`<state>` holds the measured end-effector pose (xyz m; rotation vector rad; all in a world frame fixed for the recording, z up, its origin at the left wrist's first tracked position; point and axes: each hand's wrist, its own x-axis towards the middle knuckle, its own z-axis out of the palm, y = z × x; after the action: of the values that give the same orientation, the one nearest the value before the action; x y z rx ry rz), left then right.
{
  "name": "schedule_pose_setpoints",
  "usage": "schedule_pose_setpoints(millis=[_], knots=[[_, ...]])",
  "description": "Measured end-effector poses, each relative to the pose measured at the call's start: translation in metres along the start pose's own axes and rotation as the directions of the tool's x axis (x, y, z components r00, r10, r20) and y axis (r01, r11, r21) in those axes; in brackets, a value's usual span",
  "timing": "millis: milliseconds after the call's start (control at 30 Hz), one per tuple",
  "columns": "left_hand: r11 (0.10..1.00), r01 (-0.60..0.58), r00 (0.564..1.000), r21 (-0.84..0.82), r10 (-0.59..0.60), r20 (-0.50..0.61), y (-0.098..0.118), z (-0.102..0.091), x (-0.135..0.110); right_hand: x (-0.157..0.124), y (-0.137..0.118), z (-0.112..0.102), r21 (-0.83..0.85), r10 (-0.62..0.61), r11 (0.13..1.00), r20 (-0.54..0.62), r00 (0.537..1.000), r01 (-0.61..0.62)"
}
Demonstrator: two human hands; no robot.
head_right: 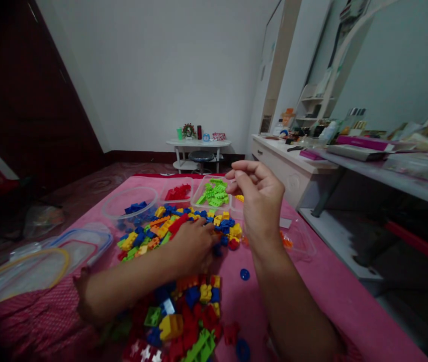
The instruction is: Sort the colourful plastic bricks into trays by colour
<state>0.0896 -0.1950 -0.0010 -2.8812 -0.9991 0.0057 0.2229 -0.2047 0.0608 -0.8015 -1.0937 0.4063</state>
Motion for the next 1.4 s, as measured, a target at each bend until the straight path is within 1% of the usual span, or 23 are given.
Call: schedule_pose_setpoints(millis=[67,100,167,233,267,333,367,400,433,467,500,533,567,600,667,733,833,933,1000,1067,1200,1300,1400], knots=[[0.996,0.082,0.996,0.045,-0.08,-0.044,-0.02,-0.002,-0.004,0.0,-0.001,0.0,-0.002,-0.009,1.0,0.01,1.0,0.009],[0.993,0.107,0.992,0.053,-0.103,-0.077,-0.031,-0.003,-0.007,0.0,-0.001,0.001,-0.001,-0.015,1.0,0.014,1.0,0.015],[0.99,0.13,0.987,0.048,-0.124,-0.098,-0.052,-0.005,-0.013,-0.001,-0.001,0.001,-0.001,-0.026,1.0,0.021,0.999,0.026],[0.981,0.189,0.968,0.05,-0.177,-0.176,-0.065,-0.008,-0.021,-0.001,-0.002,0.001,-0.007,-0.033,0.999,0.029,0.999,0.033],[0.975,0.214,0.954,0.052,-0.198,-0.226,-0.066,-0.01,-0.027,-0.001,-0.002,0.001,-0.011,-0.036,0.999,0.031,0.999,0.037],[0.975,0.216,0.928,0.049,-0.189,-0.322,-0.053,-0.012,-0.041,-0.001,-0.002,0.001,-0.016,-0.045,0.999,0.031,0.999,0.045],[0.987,0.158,0.925,0.038,-0.134,-0.355,-0.04,-0.01,-0.049,-0.001,-0.001,0.001,-0.018,-0.049,0.999,0.029,0.998,0.049],[0.997,0.069,0.923,0.026,-0.054,-0.382,-0.024,-0.006,-0.058,-0.001,-0.001,0.001,-0.02,-0.053,0.998,0.028,0.998,0.053],[0.998,-0.063,0.919,0.031,0.07,-0.388,-0.006,0.001,-0.067,-0.001,-0.001,0.001,-0.022,-0.055,0.998,0.028,0.998,0.055],[0.98,-0.194,0.903,0.052,0.199,-0.38,0.013,0.012,-0.075,-0.001,-0.001,0.001,-0.024,-0.056,0.998,0.028,0.998,0.056],[0.94,-0.322,0.857,0.114,0.34,-0.387,0.031,0.025,-0.081,-0.001,-0.001,0.001,-0.025,-0.056,0.998,0.027,0.998,0.057],[0.886,-0.418,0.768,0.203,0.464,-0.442,0.047,0.04,-0.086,-0.001,-0.001,0.001,-0.025,-0.055,0.998,0.028,0.998,0.056],[0.839,-0.457,0.686,0.296,0.544,-0.483,0.059,0.055,-0.089,-0.002,-0.001,0.001,-0.024,-0.054,0.998,0.03,0.998,0.054],[0.808,-0.467,0.646,0.36,0.59,-0.485,0.068,0.069,-0.09,-0.002,-0.001,0.001,-0.022,-0.052,0.998,0.033,0.998,0.053],[0.792,-0.466,0.627,0.395,0.611,-0.484,0.075,0.087,-0.087,-0.003,-0.001,0.002,-0.022,-0.051,0.998,0.039,0.998,0.051],[0.808,-0.482,0.667,0.34,0.59,-0.455,0.071,0.088,-0.082,-0.003,-0.001,0.002,-0.028,-0.048,0.998,0.041,0.998,0.049],[0.86,-0.46,0.772,0.22,0.51,-0.38,0.059,0.069,-0.072,-0.004,0.0,0.004,-0.031,-0.039,0.999,0.034,0.999,0.041],[0.932,-0.329,0.874,0.155,0.363,-0.324,0.047,0.052,-0.061,-0.004,0.001,0.005,-0.032,-0.031,0.999,0.03,0.999,0.032],[0.972,-0.214,0.917,0.094,0.233,-0.325,0.037,0.046,-0.051,-0.005,0.003,0.005,-0.039,-0.025,0.999,0.033,0.999,0.027],[0.991,-0.128,0.938,0.03,0.131,-0.322,0.024,0.041,-0.043,-0.006,0.005,0.006,-0.048,-0.014,0.999,0.039,0.999,0.016],[0.996,-0.019,0.947,-0.091,-0.011,-0.321,-0.007,0.023,-0.035,-0.008,0.01,0.008,-0.066,0.028,0.997,0.054,0.998,-0.024],[0.981,0.042,0.932,-0.187,-0.106,-0.347,-0.033,0.012,-0.031,-0.011,0.016,0.012,-0.093,0.068,0.994,0.092,0.993,-0.06],[0.932,0.048,0.905,-0.359,-0.192,-0.379,-0.059,0.009,-0.028,-0.015,0.026,0.016,-0.119,0.124,0.987,0.153,0.98,-0.106]])
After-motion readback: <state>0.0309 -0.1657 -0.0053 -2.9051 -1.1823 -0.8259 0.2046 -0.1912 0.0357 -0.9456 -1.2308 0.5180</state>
